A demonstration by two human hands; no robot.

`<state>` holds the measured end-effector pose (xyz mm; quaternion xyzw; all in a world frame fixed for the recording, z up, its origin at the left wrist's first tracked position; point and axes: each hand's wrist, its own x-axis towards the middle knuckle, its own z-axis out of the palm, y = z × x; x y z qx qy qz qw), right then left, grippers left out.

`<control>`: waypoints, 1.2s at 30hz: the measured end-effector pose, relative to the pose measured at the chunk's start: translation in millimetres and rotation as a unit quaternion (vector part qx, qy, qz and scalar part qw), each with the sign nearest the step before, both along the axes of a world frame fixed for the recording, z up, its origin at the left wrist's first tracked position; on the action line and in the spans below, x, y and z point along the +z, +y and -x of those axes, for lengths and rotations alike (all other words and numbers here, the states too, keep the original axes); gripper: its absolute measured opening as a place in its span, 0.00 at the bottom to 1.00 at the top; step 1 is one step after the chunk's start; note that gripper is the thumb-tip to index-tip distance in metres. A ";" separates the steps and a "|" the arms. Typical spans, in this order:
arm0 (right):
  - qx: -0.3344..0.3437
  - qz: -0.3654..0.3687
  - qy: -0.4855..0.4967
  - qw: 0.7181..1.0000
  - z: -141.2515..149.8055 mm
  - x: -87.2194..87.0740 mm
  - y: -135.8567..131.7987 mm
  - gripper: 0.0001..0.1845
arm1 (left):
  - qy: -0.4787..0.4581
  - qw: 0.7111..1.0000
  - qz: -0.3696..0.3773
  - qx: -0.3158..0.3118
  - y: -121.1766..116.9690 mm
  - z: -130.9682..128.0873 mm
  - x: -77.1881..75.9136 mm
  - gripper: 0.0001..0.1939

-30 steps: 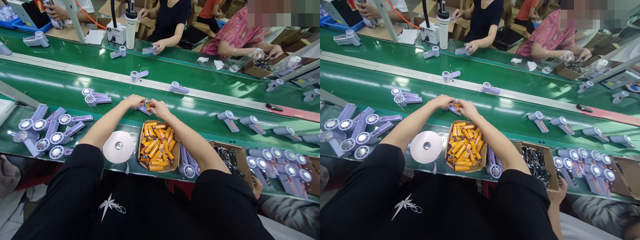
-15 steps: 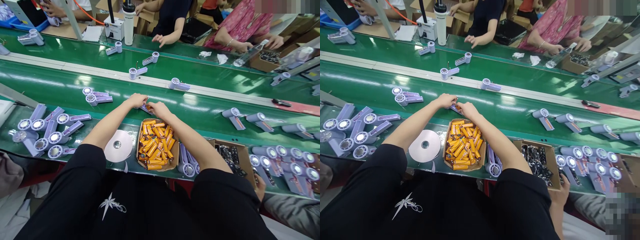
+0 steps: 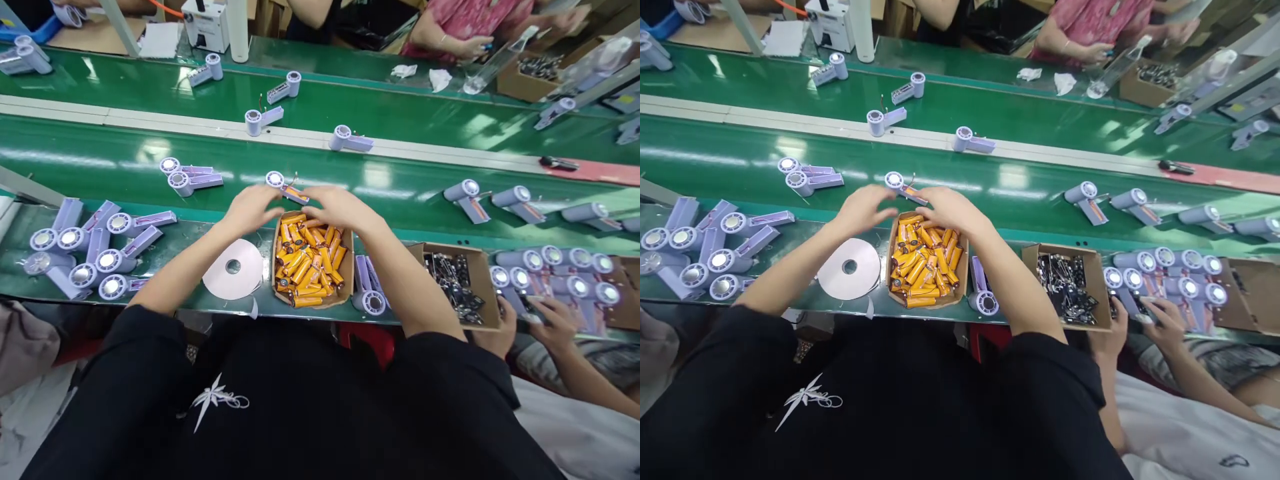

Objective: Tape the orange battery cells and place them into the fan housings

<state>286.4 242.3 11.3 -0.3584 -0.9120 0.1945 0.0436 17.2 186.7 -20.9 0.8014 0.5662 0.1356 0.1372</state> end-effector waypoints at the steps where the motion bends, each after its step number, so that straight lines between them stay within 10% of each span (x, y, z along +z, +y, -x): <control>1: -0.022 0.014 0.060 0.998 -18.2 6.7 -28.3 0.24 | 0.010 0.998 0.043 -0.046 -36.7 17.3 -0.1 0.24; 5: -0.065 0.122 0.188 0.972 -64.9 11.0 -143.3 0.17 | 0.107 0.977 0.158 -0.093 -164.9 84.9 -19.6 0.40; 8: -0.119 0.211 0.252 0.937 -51.3 -6.2 -198.3 0.18 | 0.105 0.990 0.089 -0.044 -206.5 102.7 -37.4 0.37; 14: -0.088 0.338 0.259 0.900 35.1 -25.6 -234.9 0.23 | -0.043 0.985 -0.169 0.008 -202.3 67.7 -20.2 0.38; 19: 0.055 0.295 0.287 0.910 54.7 -40.3 -251.7 0.19 | -0.100 0.975 -0.195 0.023 -197.9 59.7 -5.4 0.39; 25: -0.095 0.295 0.325 0.894 35.6 -45.1 -245.8 0.21 | -0.071 0.966 -0.246 0.027 -207.0 58.1 -13.4 0.37; 28: -0.045 0.287 0.336 0.896 35.5 -34.9 -239.0 0.22 | -0.071 0.964 -0.253 0.026 -211.8 49.4 -15.8 0.35; 36: 0.094 0.167 0.038 0.981 25.4 -51.8 -241.5 0.11 | -0.412 0.886 -0.110 0.182 -217.0 57.7 -14.2 0.40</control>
